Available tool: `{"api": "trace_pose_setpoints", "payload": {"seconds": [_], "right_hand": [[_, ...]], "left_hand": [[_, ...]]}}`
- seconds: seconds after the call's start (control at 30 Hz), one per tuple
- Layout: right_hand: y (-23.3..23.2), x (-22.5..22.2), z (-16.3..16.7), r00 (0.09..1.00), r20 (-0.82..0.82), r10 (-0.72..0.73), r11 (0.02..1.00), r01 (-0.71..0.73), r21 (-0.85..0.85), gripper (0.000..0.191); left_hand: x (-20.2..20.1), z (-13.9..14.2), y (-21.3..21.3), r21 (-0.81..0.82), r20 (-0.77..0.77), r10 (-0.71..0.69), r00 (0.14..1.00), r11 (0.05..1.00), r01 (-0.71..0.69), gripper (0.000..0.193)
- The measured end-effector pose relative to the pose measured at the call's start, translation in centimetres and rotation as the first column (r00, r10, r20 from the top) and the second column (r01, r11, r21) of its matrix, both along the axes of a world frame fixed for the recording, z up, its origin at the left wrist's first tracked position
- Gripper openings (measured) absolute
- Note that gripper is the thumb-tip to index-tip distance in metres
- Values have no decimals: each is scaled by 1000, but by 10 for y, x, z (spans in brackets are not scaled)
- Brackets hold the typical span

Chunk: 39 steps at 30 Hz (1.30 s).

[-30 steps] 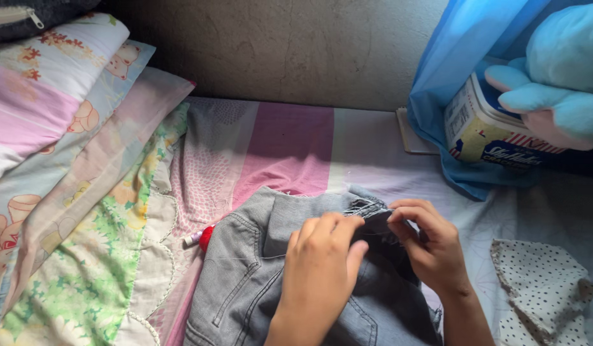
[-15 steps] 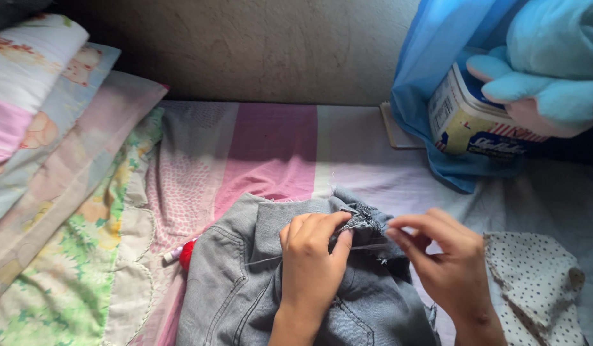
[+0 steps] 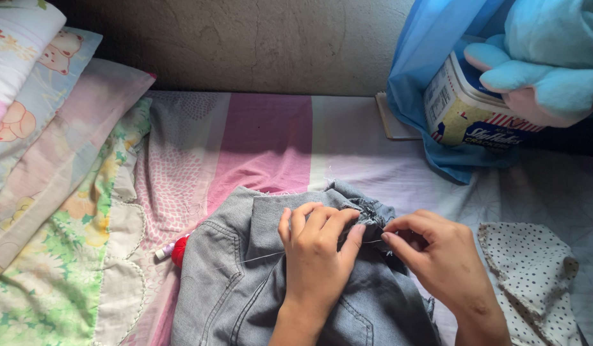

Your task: The person sits at a bed with denim shorts, a red pincushion, chalk, and scissors. They thread a needle, then hand-sew along the frayed waistband of the shorts, pulling the needle and thread through the fabric and adjusting the garment as they stitch.

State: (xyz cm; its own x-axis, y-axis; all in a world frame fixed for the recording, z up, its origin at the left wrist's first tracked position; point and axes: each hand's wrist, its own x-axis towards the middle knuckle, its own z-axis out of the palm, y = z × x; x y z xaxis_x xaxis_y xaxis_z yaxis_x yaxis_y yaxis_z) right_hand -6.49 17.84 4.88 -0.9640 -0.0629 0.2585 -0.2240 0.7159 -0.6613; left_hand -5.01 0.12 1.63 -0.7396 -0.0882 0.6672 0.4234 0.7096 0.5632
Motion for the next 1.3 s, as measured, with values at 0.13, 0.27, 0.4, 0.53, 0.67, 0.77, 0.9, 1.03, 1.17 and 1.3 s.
{"api": "trace_pose_setpoints", "payload": {"seconds": [0.13,0.27,0.4,0.53,0.67,0.77,0.9,1.03,1.17,1.3], "right_hand": [[1,-1,-1,1000,24,2,1000,-2,4,17],[1,-2,-2,1000,12,10,1000,-10,-3,17],[1,-2,-2,1000,1,-5,1000,5,-8,17],[-2,-3,-5,1000,-20,2,999,-3,-47,17],[-3,-5,-9,1000,-28,7,992,-10,-124,17],[-1,-6,-11,999,-26,26,988,-30,-150,17],[0,-7,-12,1000,2,15,994,-15,-104,17],[-1,-6,-12,999,-9,32,994,-33,-104,17],[-1,-7,-13,999,-27,24,993,-27,-116,18],[0,-8,-15,999,-31,20,993,-24,-117,15]], "left_hand": [[-1,-3,2,14,3,16,1000,1000,-16,16],[-1,-4,3,4,5,40,999,999,-40,12],[-2,-4,3,18,-3,39,999,999,-39,13],[-1,-3,4,9,-9,40,999,999,-40,13],[-1,-3,5,4,-11,32,999,999,-32,13],[0,-3,5,-5,-19,33,999,999,-33,13],[1,-4,6,11,-27,34,999,999,-34,12],[2,-3,7,21,-38,25,999,999,-24,10],[2,-2,8,25,-46,16,999,1000,-15,10],[4,0,7,21,-46,2,999,1000,-1,11]]}}
